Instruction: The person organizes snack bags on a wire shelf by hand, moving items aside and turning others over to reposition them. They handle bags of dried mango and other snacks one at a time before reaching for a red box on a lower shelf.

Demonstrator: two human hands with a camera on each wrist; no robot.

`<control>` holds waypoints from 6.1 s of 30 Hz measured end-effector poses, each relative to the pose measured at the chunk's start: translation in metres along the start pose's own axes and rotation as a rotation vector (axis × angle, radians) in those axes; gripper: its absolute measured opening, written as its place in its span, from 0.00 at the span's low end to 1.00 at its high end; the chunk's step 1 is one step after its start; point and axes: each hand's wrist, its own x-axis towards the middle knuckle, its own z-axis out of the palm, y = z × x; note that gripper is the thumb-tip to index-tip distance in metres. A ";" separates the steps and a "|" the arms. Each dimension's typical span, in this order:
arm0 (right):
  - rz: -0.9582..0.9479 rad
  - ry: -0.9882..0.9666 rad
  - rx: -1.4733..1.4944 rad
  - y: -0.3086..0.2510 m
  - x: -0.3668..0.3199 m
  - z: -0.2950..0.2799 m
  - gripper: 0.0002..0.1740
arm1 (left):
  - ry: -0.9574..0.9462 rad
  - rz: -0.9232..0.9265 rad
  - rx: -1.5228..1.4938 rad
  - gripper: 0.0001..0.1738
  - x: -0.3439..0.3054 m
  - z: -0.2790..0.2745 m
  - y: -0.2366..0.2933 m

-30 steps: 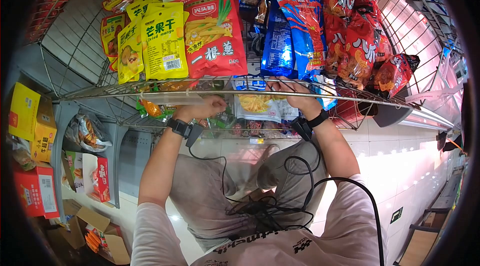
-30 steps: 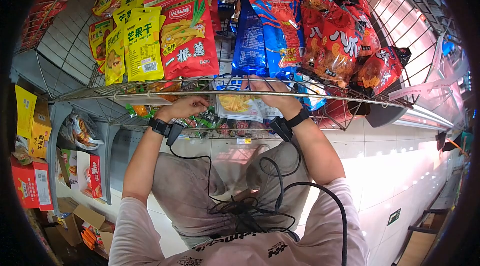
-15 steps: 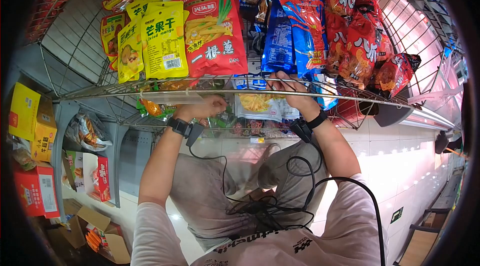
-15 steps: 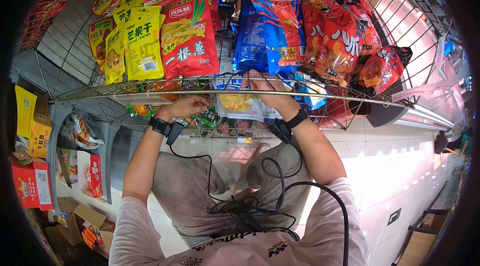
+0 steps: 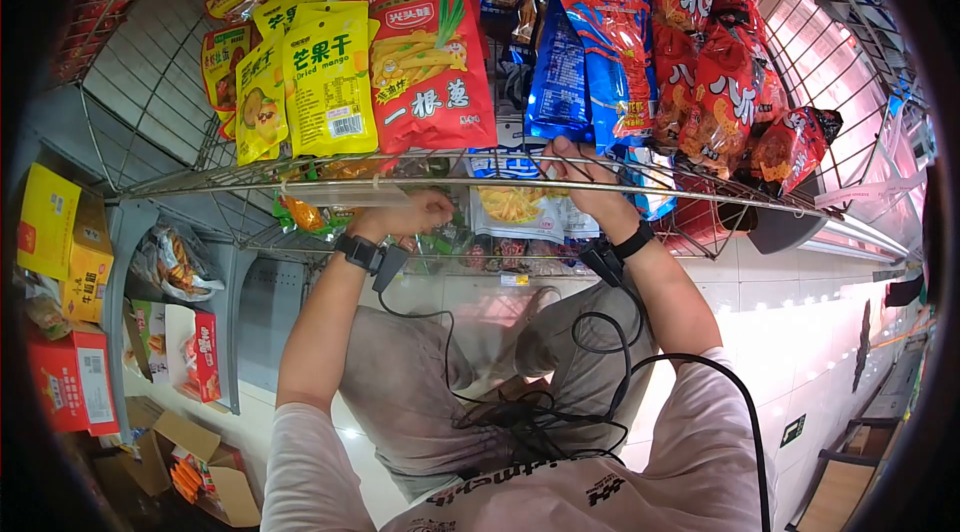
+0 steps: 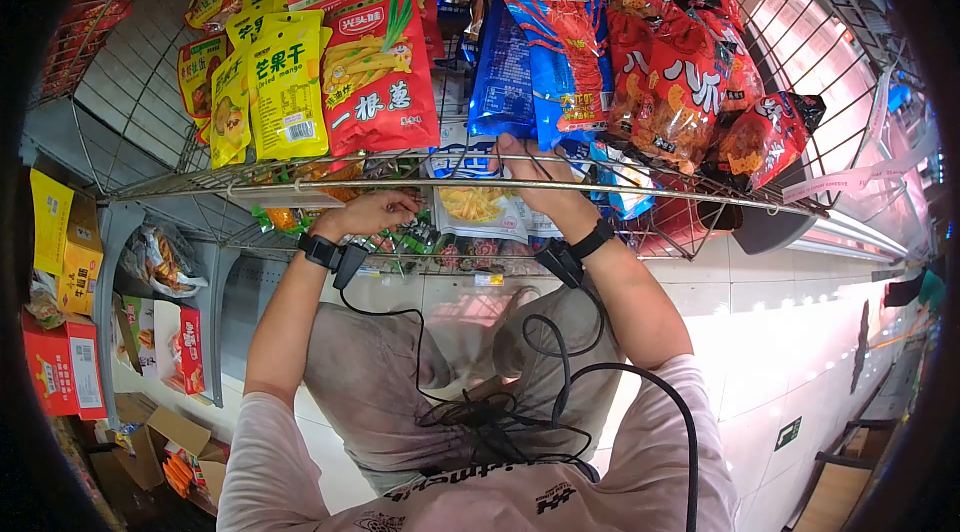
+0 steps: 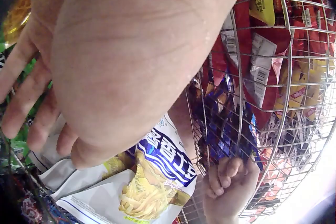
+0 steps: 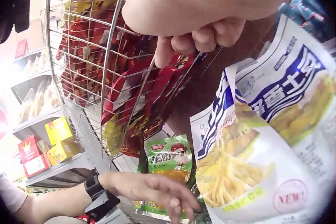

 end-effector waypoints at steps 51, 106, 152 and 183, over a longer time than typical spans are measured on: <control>0.132 0.254 0.221 -0.039 0.009 0.023 0.42 | -0.017 0.008 -0.002 0.26 0.013 -0.002 -0.017; -0.262 0.168 -0.086 0.081 0.000 -0.011 0.24 | -0.018 0.019 0.060 0.25 0.007 -0.002 -0.010; 0.178 -0.882 0.880 0.038 0.003 -0.048 0.43 | -0.051 0.000 0.059 0.27 -0.003 -0.004 -0.001; 0.128 -0.132 0.829 0.016 0.009 -0.001 0.39 | -0.031 -0.011 0.049 0.27 -0.005 -0.001 0.001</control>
